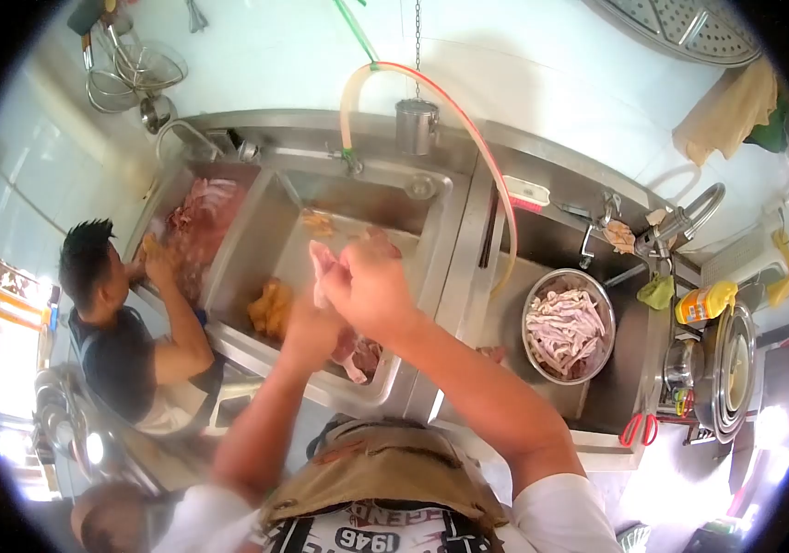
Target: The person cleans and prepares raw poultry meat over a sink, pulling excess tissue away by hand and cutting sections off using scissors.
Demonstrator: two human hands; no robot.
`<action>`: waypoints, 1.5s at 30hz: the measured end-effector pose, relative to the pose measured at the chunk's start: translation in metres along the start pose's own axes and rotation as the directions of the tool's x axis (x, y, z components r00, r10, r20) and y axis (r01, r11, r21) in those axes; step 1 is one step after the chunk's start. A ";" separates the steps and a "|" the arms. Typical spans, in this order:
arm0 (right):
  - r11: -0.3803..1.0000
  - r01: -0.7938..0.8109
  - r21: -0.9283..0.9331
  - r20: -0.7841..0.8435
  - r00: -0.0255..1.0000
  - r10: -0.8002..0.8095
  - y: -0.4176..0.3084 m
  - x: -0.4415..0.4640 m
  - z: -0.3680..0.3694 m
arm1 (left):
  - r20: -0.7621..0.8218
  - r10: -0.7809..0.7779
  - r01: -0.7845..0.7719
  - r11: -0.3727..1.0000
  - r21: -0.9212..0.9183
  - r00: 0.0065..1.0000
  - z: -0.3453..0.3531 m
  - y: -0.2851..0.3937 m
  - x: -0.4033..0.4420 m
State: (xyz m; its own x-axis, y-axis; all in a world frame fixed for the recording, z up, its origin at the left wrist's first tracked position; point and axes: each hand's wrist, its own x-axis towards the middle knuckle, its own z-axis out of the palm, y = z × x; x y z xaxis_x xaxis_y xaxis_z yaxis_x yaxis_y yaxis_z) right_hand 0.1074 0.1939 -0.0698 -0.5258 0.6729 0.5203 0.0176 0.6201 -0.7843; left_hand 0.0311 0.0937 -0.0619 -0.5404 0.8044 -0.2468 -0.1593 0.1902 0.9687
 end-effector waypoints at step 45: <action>0.992 -0.083 -0.098 0.034 0.996 0.086 0.001 0.005 -0.011 | -0.007 0.487 -0.438 0.792 0.425 0.873 0.013 -0.036 0.014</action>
State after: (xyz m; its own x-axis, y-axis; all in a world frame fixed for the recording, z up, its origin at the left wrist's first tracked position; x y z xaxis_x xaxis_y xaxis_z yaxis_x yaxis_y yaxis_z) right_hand 0.1139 0.2026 -0.0641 -0.5513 0.7096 0.4387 0.1443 0.5990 -0.7876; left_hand 0.0404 0.1056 -0.1002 -0.5557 0.7909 0.2563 0.4621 0.0375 0.8860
